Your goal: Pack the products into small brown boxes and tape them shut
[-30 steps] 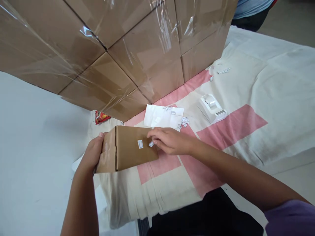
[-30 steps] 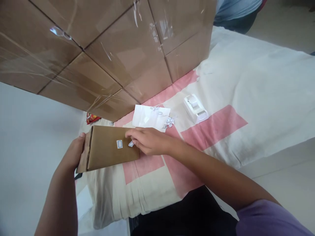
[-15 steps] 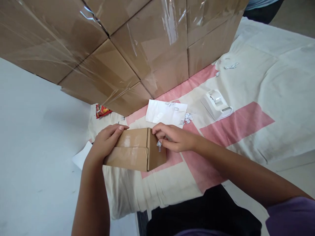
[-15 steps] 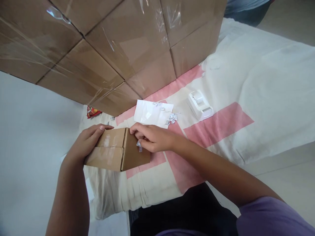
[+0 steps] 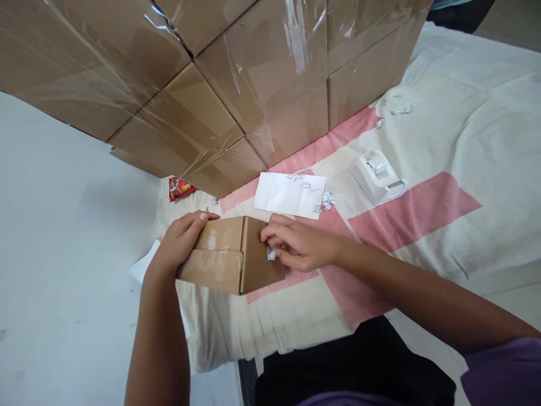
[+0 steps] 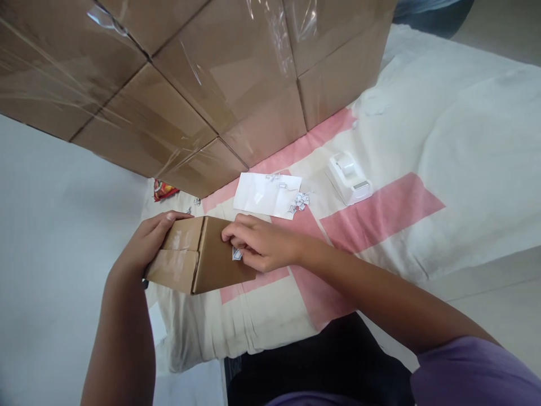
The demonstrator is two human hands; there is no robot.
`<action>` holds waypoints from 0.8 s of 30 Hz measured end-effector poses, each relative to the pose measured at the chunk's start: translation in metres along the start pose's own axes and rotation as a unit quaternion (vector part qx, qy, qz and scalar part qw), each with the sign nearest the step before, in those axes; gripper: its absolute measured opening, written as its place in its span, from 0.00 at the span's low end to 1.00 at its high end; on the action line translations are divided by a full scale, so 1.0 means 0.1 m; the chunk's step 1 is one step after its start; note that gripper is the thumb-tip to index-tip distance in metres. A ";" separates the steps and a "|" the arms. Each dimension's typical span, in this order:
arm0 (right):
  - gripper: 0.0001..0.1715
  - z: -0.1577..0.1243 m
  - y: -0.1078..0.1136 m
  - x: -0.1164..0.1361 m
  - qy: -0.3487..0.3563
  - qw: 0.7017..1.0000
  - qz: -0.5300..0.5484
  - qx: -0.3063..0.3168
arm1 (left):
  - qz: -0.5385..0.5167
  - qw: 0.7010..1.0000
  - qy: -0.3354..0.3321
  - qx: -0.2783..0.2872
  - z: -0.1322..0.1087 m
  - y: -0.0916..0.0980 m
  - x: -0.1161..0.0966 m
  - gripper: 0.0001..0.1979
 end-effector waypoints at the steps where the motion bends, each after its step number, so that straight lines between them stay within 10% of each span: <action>1: 0.21 0.00 0.00 0.01 0.014 1.000 0.000 -0.004 | 0.000 1.000 0.002 0.000 0.00 0.00 0.01 0.24; 24: 0.15 -0.03 -0.03 -0.04 0.011 0.997 -0.071 -0.006 | -0.008 1.000 0.002 -0.002 0.00 0.01 0.07 0.23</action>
Point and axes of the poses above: each hand's wrist, its own z-axis towards the middle knuckle, its own y-axis out of the back of the hand, x = y × z, the point moved 5 cm from there along z, towards the middle knuckle, and after that the axes turned 10 degrees about -x, right-handed, at the moved point
